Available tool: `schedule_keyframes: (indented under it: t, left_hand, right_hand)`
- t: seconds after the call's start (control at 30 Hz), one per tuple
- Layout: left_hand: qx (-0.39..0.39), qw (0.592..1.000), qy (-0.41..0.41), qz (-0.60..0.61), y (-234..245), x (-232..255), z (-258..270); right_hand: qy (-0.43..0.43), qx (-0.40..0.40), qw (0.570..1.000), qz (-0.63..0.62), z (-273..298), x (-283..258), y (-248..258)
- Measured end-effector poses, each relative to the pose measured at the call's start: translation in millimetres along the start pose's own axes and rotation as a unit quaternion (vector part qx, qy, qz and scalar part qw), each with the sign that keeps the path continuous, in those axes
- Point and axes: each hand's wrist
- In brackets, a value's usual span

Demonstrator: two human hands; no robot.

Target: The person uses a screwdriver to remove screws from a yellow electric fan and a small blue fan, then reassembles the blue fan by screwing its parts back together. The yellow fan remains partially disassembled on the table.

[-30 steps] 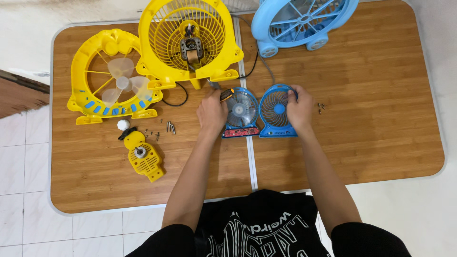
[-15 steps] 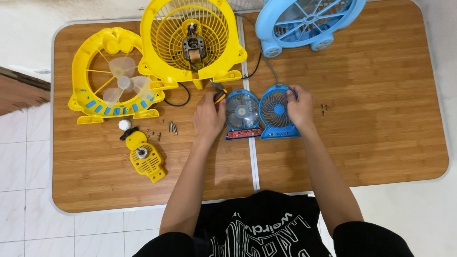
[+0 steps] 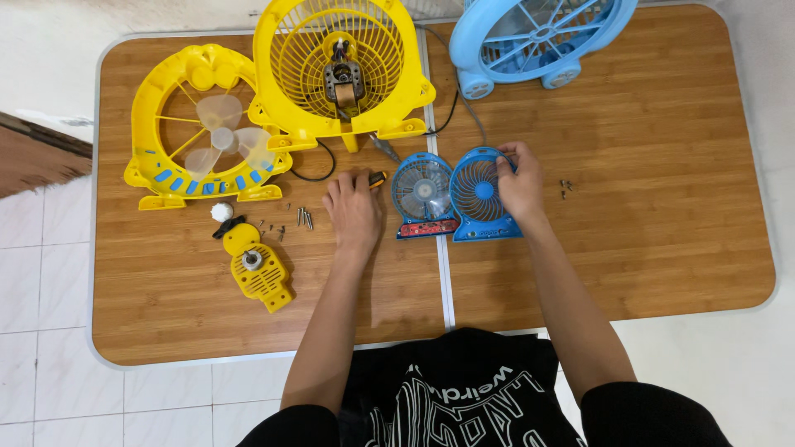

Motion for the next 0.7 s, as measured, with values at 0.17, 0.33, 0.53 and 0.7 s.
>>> schedule_keyframes:
  t: [0.17,0.33,0.53,0.7]
  left_hand:
    - [-0.02,1.0,0.005,0.007,-2,1,2]
    - [-0.024,1.0,-0.005,0.006,3,3,3]
    - [-0.011,0.999,-0.015,0.032,14,10,3]
    - [0.066,0.992,-0.083,0.061,29,33,16]
  right_hand:
    - [-0.024,-0.015,0.999,-0.019,1,-8,3]
    - [-0.031,-0.017,0.999,-0.033,4,-18,6]
    - [-0.025,-0.021,0.998,-0.052,3,-16,8]
    - [-0.056,-0.028,0.994,-0.089,0,-11,10]
Point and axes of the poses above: each hand's wrist, its own z-axis away from the middle knuckle, its own y-axis out of the back of the hand, x = y × z, and after that the axes turned 2 degrees about -x, right-handed
